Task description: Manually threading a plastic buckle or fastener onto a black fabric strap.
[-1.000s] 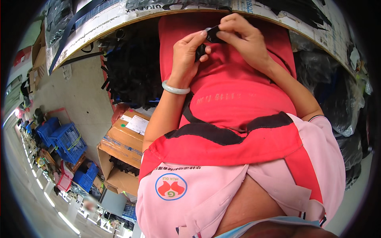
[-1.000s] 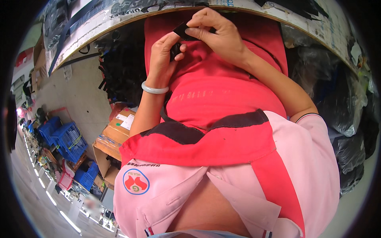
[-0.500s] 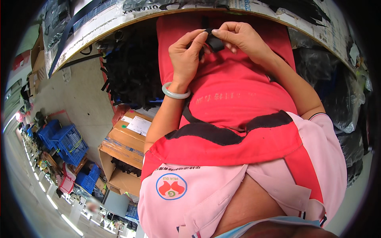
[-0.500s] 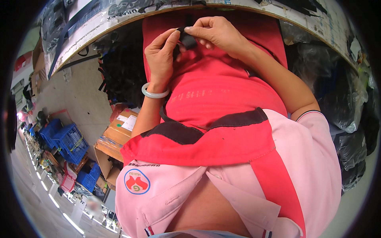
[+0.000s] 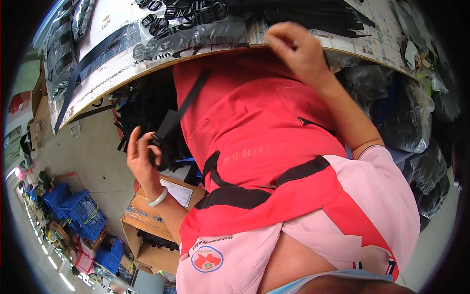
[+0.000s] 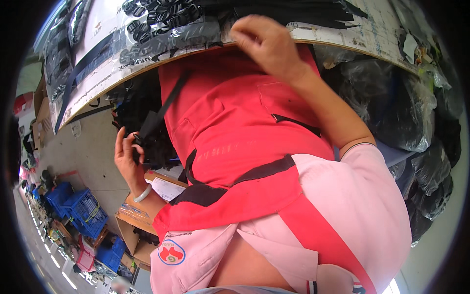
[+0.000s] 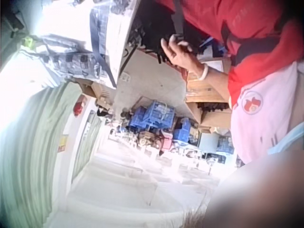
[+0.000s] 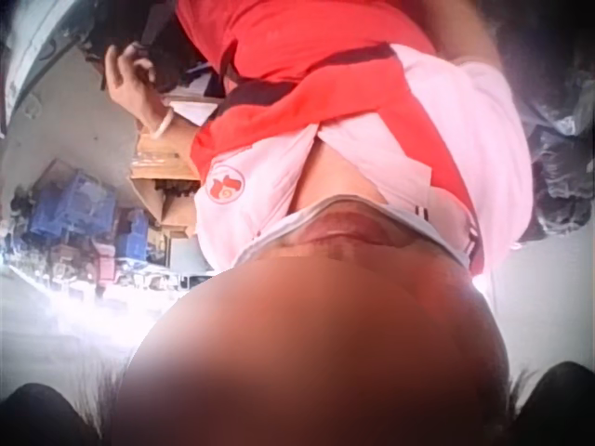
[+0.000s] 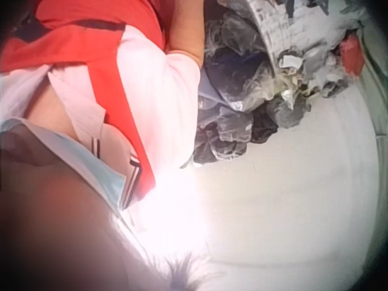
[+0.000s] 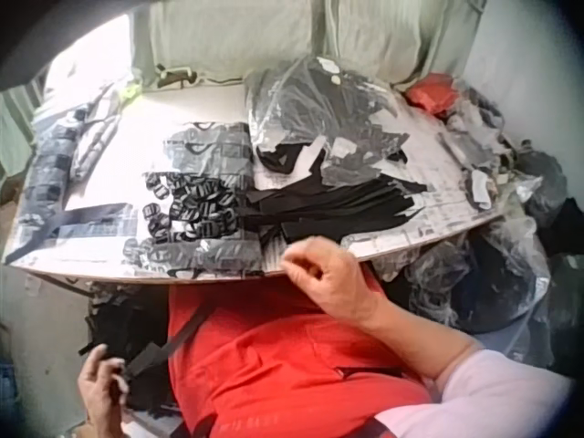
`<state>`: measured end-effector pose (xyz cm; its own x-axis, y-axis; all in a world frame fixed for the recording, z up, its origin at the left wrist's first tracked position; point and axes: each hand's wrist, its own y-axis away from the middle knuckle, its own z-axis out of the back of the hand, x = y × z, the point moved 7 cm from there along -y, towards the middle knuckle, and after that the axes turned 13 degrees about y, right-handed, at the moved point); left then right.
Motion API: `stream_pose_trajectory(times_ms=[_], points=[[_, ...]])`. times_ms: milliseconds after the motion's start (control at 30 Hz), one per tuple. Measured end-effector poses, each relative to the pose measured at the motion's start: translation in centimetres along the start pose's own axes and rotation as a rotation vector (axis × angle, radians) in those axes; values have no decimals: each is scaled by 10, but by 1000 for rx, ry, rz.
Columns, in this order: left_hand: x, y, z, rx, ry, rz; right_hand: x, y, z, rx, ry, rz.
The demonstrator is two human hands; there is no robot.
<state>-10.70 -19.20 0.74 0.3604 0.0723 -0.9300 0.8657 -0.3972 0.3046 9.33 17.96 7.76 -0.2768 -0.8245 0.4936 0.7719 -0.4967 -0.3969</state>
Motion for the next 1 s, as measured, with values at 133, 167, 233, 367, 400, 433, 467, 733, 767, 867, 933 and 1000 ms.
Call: stream_pose_trajectory(times_ms=[133, 167, 233, 367, 400, 433, 467, 733, 767, 867, 933, 1000], points=[[48, -16, 82, -256, 563, 122, -11, -34, 21, -154, 420, 161], [62, -22, 72, -76, 693, 200, -28, -35, 16, -132, 427, 174], [75, -21, 25, -34, 679, 285, -24, -38, 22, -168, 358, 135], [76, -13, -64, 240, 435, 246, 22, -31, 48, -155, 192, 231], [75, -11, -82, 268, 423, 243, 30, -22, 50, -80, 78, 79], [74, -10, -99, 303, 410, 245, 49, -13, 49, -70, 63, 80], [72, -7, -109, 303, 404, 270, 70, -8, 34, 91, -123, 56], [76, 1, -160, 392, 477, 321, 62, 48, -91, 827, -812, -482], [78, 3, -159, 389, 473, 326, 60, 49, -94, 828, -817, -487], [79, 7, -159, 403, 458, 311, 54, 54, -104, 931, -914, -627], [75, 9, -160, 401, 349, 229, 51, 58, -107, 959, -1020, -678], [74, 10, -162, 388, 275, 186, 53, 61, -110, 983, -1127, -730]])
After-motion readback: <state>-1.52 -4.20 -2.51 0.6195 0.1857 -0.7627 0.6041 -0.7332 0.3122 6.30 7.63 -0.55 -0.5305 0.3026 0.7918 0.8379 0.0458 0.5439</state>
